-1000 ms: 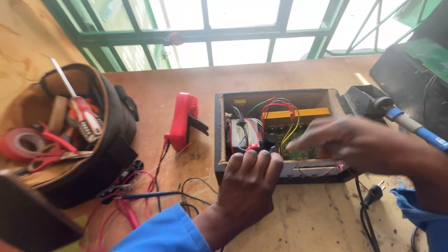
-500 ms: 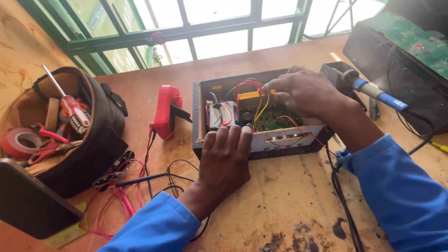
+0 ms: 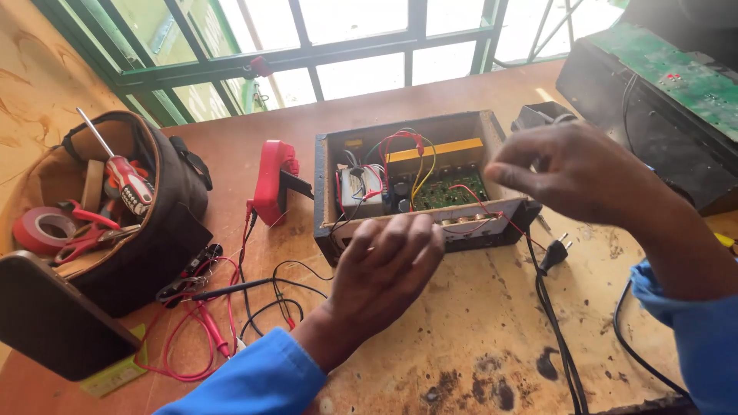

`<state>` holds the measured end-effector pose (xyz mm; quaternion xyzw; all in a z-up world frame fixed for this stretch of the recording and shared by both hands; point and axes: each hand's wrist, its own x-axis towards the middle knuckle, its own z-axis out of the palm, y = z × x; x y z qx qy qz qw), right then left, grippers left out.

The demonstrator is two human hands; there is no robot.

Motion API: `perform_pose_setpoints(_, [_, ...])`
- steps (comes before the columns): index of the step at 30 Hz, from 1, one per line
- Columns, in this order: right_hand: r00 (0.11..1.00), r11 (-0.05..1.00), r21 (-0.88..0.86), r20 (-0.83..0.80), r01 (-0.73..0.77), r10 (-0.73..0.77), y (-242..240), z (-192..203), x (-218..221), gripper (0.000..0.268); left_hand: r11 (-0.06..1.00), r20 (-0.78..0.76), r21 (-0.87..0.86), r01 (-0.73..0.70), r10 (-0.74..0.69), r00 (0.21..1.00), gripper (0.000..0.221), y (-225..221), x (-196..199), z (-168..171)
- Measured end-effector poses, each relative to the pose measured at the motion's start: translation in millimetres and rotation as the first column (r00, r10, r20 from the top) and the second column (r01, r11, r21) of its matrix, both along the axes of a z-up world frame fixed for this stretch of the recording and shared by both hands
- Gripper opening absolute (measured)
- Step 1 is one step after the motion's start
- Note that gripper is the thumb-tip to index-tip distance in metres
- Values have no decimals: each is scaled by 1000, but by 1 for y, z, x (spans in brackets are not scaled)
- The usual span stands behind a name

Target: The person repairs an electronic device by handling a circuit board and a heat sink, then connecting wires to a transformer and a control panel inside a wooden enclosure. They finish by soldering connections on the control panel using a soldering iron.

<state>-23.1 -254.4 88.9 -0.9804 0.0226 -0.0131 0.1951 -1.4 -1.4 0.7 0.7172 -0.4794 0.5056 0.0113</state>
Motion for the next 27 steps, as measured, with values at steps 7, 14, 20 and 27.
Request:
perform_pose_setpoints(7, [971, 970, -43, 36, 237, -236, 2, -28, -47, 31, 995, 162, 82, 49, -62, 985, 31, -45, 19, -12])
perform_pose_setpoints(14, [914, 935, -148, 305, 324, -268, 4, -84, -63, 36, 983, 188, 123, 136, -158, 969, 24, -53, 27, -14])
perform_pose_setpoints(20, [930, 965, 159, 272, 210, -247, 16, -83, -73, 11, 983, -34, 103, 153, -151, 988, 17, -45, 6, -24])
perform_pose_setpoints(27, [946, 935, 187, 68, 301, -318, 16, -79, -83, 12, 981, -564, -45, 187, -179, 806, 16, -37, -46, -36])
